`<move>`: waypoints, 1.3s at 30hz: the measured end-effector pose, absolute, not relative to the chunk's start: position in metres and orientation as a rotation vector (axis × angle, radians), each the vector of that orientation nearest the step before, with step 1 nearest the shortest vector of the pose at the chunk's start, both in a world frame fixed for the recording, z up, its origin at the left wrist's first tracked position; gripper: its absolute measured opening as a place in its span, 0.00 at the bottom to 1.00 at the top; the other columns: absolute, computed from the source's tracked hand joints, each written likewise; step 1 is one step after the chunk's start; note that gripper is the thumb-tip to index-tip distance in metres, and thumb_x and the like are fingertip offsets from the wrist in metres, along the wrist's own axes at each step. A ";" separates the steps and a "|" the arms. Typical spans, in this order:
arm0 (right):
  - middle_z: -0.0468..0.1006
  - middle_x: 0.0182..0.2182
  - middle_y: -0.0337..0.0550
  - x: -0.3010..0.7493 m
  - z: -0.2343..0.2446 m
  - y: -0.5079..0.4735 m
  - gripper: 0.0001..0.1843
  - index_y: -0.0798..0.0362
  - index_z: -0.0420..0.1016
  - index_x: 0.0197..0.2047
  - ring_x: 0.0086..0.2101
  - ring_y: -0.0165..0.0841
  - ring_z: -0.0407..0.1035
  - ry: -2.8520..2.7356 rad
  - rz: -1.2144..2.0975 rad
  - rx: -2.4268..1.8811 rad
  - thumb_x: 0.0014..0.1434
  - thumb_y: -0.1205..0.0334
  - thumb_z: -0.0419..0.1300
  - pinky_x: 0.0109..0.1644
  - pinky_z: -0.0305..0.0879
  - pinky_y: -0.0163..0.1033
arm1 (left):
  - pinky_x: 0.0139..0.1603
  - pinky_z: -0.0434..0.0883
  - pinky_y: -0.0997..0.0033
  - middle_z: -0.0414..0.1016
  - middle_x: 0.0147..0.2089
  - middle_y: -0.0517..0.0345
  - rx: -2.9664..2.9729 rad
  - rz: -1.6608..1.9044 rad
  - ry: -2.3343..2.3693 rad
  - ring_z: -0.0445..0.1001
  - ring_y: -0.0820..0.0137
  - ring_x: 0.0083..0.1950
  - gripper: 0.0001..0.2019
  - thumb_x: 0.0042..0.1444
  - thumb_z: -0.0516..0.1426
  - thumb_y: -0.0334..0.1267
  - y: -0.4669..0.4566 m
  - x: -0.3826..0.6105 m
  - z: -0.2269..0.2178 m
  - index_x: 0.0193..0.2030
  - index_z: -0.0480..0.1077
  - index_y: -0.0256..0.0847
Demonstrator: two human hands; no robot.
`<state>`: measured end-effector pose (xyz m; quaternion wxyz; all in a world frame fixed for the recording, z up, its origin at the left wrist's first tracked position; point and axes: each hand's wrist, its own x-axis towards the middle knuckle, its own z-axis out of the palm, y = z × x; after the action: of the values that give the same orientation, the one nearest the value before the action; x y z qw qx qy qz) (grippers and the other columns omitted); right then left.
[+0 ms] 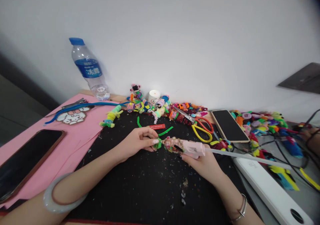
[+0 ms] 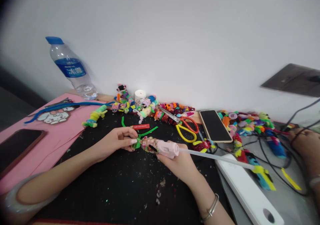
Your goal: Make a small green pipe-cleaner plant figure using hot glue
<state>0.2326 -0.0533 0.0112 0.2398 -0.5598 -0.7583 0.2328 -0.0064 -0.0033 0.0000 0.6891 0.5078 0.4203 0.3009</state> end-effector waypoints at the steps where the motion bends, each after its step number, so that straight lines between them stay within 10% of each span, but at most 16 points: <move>1: 0.75 0.25 0.41 0.232 0.011 -0.053 0.07 0.54 0.73 0.29 0.26 0.33 0.69 -2.077 0.652 -1.530 0.51 0.60 0.58 0.31 0.65 0.35 | 0.35 0.73 0.68 0.73 0.28 0.59 1.139 0.676 0.947 0.72 0.72 0.29 0.13 0.45 0.62 0.41 -0.003 -0.006 0.000 0.35 0.69 0.37; 39: 0.79 0.30 0.42 0.233 0.012 -0.052 0.10 0.54 0.77 0.36 0.30 0.36 0.72 -2.030 0.766 -1.522 0.49 0.63 0.60 0.35 0.68 0.38 | 0.35 0.73 0.69 0.72 0.28 0.61 1.138 0.678 0.940 0.72 0.74 0.29 0.12 0.46 0.62 0.41 -0.003 -0.008 0.001 0.34 0.68 0.37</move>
<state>0.2326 -0.0522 0.0118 0.2433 -0.5570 -0.7429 0.2803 -0.0078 -0.0029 0.0007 0.6881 0.5084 0.4199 0.3029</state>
